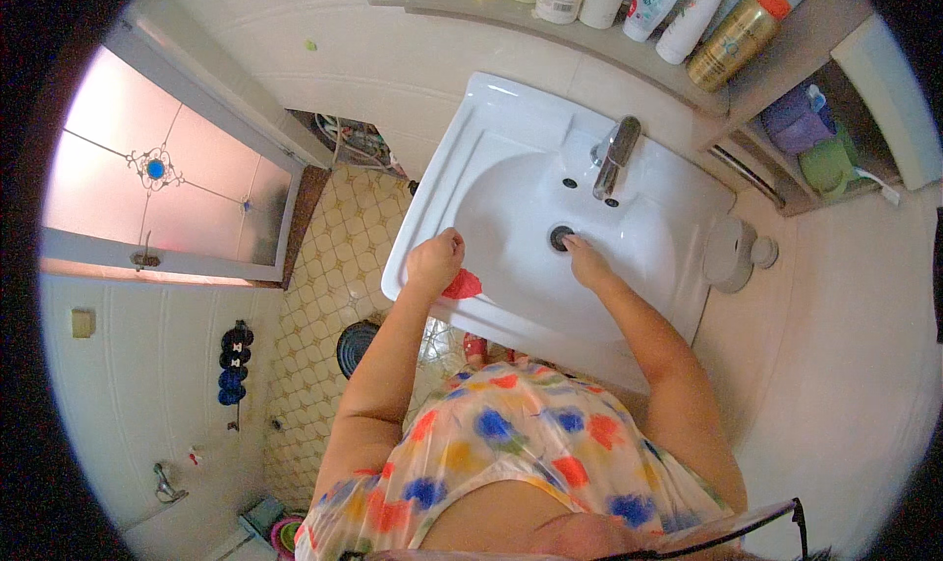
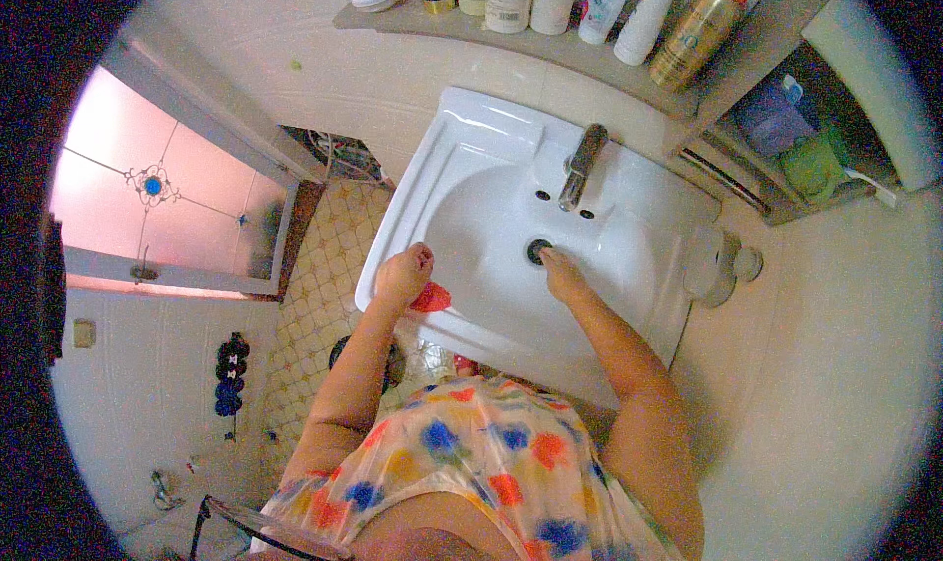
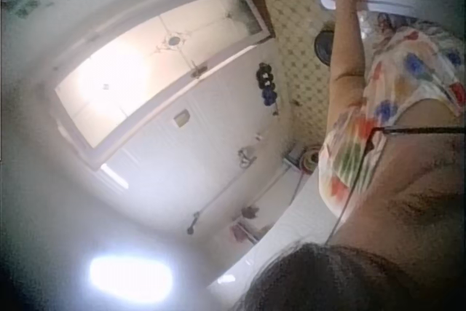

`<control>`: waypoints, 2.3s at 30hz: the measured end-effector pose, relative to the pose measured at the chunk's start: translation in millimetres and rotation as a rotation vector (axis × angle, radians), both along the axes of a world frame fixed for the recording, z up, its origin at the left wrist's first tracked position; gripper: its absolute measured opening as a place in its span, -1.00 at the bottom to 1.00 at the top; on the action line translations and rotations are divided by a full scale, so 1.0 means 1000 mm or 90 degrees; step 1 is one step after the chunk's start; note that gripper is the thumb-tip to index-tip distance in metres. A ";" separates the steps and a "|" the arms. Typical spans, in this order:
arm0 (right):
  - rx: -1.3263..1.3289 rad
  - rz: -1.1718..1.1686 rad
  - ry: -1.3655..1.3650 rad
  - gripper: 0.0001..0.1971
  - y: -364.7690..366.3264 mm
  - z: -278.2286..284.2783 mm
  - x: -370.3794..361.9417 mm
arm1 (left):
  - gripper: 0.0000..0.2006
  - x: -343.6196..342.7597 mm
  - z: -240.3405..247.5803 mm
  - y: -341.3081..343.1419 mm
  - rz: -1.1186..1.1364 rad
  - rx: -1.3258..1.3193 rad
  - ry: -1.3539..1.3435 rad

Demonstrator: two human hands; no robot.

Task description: The person wipes a bathroom wall and door by hand with a cloth and then rinses the cloth in a sink.

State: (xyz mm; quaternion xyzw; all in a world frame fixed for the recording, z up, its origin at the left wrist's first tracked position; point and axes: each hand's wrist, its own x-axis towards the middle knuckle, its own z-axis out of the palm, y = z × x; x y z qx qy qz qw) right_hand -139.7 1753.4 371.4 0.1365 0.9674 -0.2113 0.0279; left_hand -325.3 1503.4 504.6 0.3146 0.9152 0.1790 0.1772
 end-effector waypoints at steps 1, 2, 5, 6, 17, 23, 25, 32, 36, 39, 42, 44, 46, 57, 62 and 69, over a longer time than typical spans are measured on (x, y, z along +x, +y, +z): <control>0.012 0.001 -0.011 -0.55 -0.001 -0.002 0.000 | -0.80 0.000 0.000 0.001 0.000 -0.005 -0.005; 0.024 0.002 -0.022 -0.53 -0.002 -0.004 0.000 | -0.81 0.000 0.000 0.001 0.000 -0.002 -0.001; 0.067 0.004 -0.020 -0.50 -0.011 -0.005 0.001 | -0.82 0.000 -0.001 -0.001 0.005 0.010 0.005; 0.082 0.005 -0.012 -0.49 -0.014 -0.004 0.001 | -0.82 0.000 -0.002 -0.002 0.007 0.014 0.003; 0.139 -0.045 -0.207 -0.37 -0.034 0.018 -0.011 | -0.83 0.001 -0.006 -0.002 -0.001 -0.001 0.003; 0.068 -0.051 -0.224 -0.39 -0.034 -0.009 -0.019 | -0.84 -0.001 -0.006 -0.005 -0.003 0.042 -0.015; 0.098 -0.038 -0.195 -0.39 -0.031 -0.029 -0.015 | -0.85 0.002 0.003 -0.003 -0.013 0.047 -0.007; 0.038 -0.100 -0.144 -0.34 -0.044 -0.017 -0.018 | -0.85 0.000 -0.003 -0.006 -0.010 0.037 -0.009; 0.065 -0.119 -0.185 -0.32 -0.041 -0.011 -0.018 | -0.81 0.002 0.008 0.000 -0.026 0.028 -0.023; 0.063 -0.111 -0.180 -0.30 -0.042 -0.011 -0.016 | -0.83 0.002 0.003 -0.001 -0.032 0.024 -0.011; 0.092 -0.081 -0.200 -0.29 -0.044 -0.003 -0.015 | -0.85 0.003 0.000 -0.002 -0.043 0.023 0.007; 0.013 -0.087 -0.213 -0.28 -0.044 0.011 -0.020 | -0.85 0.001 0.001 -0.005 -0.041 0.020 0.011; -0.025 -0.086 -0.205 -0.27 -0.040 0.015 -0.019 | -0.85 0.003 0.000 -0.006 -0.038 0.016 0.004; -0.269 -0.253 0.094 -0.66 0.023 0.009 0.011 | -0.75 -0.015 -0.020 0.015 -0.059 0.150 -0.128; -0.314 -0.428 0.363 -0.77 0.033 0.122 0.008 | -0.60 -0.022 -0.013 0.018 0.025 0.397 -0.402; 0.190 -0.239 0.382 -0.37 0.027 0.213 -0.057 | -0.58 0.004 0.002 0.048 0.067 0.535 -0.621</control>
